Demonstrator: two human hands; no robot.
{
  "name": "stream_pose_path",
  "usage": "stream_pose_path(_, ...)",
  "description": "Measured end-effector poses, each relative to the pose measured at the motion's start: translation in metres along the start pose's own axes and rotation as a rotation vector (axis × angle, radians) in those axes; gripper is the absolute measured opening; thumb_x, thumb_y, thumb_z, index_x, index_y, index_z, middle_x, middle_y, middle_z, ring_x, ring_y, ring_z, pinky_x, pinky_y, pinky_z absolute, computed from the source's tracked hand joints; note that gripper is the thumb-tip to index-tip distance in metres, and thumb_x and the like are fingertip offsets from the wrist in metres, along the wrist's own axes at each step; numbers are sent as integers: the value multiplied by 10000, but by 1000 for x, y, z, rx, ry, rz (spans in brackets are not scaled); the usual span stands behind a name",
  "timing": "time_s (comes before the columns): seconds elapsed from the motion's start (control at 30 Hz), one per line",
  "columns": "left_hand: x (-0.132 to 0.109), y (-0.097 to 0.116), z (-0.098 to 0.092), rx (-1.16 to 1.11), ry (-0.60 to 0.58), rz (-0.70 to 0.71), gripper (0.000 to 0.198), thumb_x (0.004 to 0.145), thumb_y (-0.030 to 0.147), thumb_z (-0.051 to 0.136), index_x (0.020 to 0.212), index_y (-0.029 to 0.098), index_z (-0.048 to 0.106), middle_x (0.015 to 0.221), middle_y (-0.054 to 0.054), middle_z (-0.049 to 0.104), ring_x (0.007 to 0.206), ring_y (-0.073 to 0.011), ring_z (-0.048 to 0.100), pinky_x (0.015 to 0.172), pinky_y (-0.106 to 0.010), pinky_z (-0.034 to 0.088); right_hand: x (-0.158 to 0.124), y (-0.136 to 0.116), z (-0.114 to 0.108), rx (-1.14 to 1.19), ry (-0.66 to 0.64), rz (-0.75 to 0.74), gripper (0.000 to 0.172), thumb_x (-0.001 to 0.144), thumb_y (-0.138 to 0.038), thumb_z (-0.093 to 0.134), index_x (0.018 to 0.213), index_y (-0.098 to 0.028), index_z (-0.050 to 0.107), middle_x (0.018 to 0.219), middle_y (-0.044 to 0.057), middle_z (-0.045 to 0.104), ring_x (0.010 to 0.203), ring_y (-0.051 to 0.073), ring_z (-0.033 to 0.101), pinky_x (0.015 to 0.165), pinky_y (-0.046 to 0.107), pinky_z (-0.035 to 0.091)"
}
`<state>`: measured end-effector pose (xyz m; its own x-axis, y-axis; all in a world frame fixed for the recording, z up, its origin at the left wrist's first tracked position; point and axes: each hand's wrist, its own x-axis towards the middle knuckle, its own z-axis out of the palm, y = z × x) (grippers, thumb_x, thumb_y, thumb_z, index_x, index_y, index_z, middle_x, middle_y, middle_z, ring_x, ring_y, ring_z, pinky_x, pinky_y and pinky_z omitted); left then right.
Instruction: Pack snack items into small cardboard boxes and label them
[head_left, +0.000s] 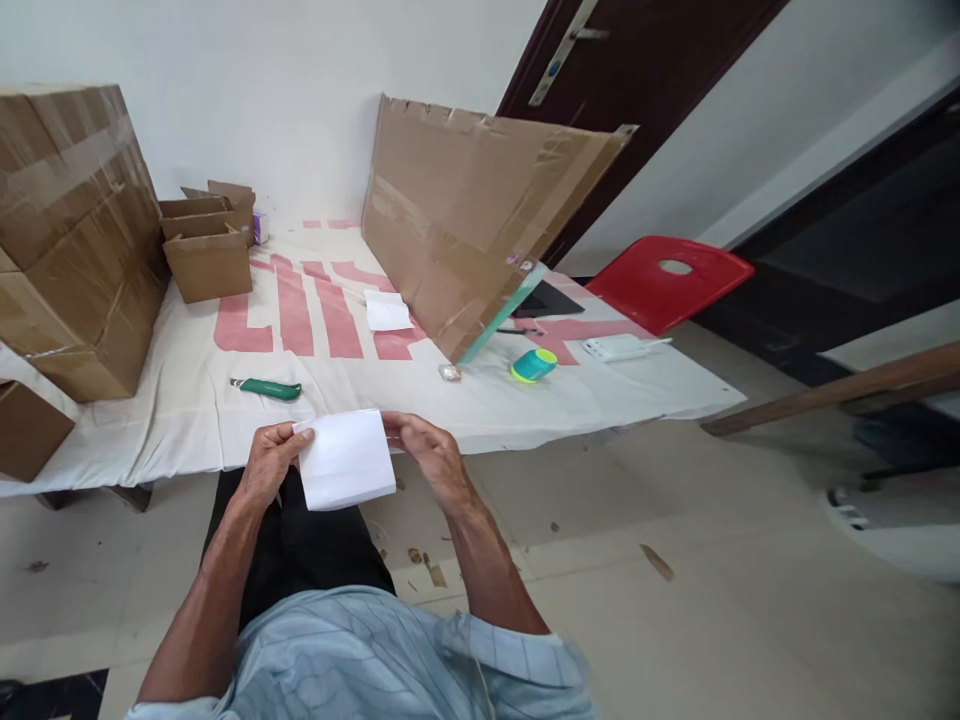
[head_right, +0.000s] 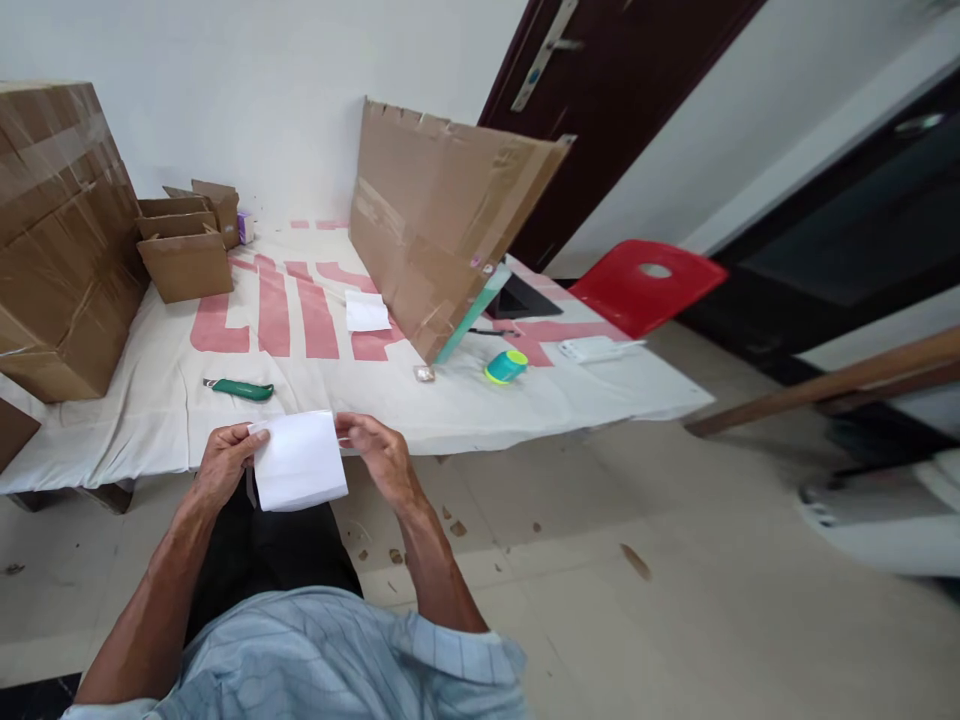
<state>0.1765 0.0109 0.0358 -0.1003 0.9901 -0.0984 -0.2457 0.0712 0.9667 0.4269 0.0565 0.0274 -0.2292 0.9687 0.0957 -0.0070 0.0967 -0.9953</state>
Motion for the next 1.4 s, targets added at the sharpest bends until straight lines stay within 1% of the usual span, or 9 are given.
stream_pose_path(0.1,-3,8,-3,84,-26,6,462,694,562,919,643,141,737,564,-7,624,519,-105,508,543,-240,400,0,-25,19,-129,-73,-56,514,891,-696,696,731,-213,617,667,-18,547,645,149,507,603,277,425)
stream_pose_path(0.17,-6,16,-5,157,-48,3,431,685,536,939,681,138,775,600,-26,674,557,-119,558,574,-244,430,0,-37,25,-216,-148,-92,522,946,-650,628,671,-224,505,623,-42,409,604,124,384,561,274,332)
stream_pose_path(0.3,-11,25,-2,123,-137,-26,468,605,501,1004,858,145,835,752,-50,764,660,-144,644,667,-265,508,-3,-52,29,-339,-424,-120,442,984,-541,581,693,-217,500,653,-42,412,627,122,386,587,272,313)
stream_pose_path(0.4,-13,24,4,98,-206,-38,464,644,524,981,844,137,822,725,-41,739,640,-135,621,637,-264,495,-5,-56,32,-377,-530,-119,431,981,-504,588,676,-215,497,640,-44,415,619,119,387,595,270,314)
stream_pose_path(0.67,-11,20,8,136,-174,31,398,684,495,936,715,138,760,627,-13,657,584,-115,542,597,-261,454,-6,-54,38,-322,-474,-68,450,953,-546,628,661,-210,563,610,-35,440,604,126,400,559,262,321)
stream_pose_path(0.93,-13,38,-2,159,-59,141,342,794,470,846,699,166,721,679,-49,731,620,-139,617,658,-273,502,-10,-55,29,-259,-435,24,489,912,-618,642,652,-217,538,598,-40,409,555,109,339,504,260,286)
stream_pose_path(1.1,-16,33,6,141,-192,50,401,706,502,932,813,151,772,731,-41,726,656,-145,621,640,-265,485,-11,-55,32,-269,-451,-36,495,930,-597,630,635,-211,531,600,-35,411,570,110,358,514,254,294)
stream_pose_path(1.2,-17,25,13,165,-229,2,430,689,520,943,771,139,760,685,-21,667,608,-124,553,586,-255,439,-10,-55,37,-262,-454,-34,502,937,-603,623,638,-209,538,601,-31,416,583,115,373,516,252,299)
stream_pose_path(1.4,-12,27,0,245,-44,82,402,737,529,862,720,164,694,628,18,567,560,-103,441,531,-240,352,-9,-41,32,-164,-484,100,507,857,-670,707,695,-195,628,610,-34,479,583,112,404,521,239,309)
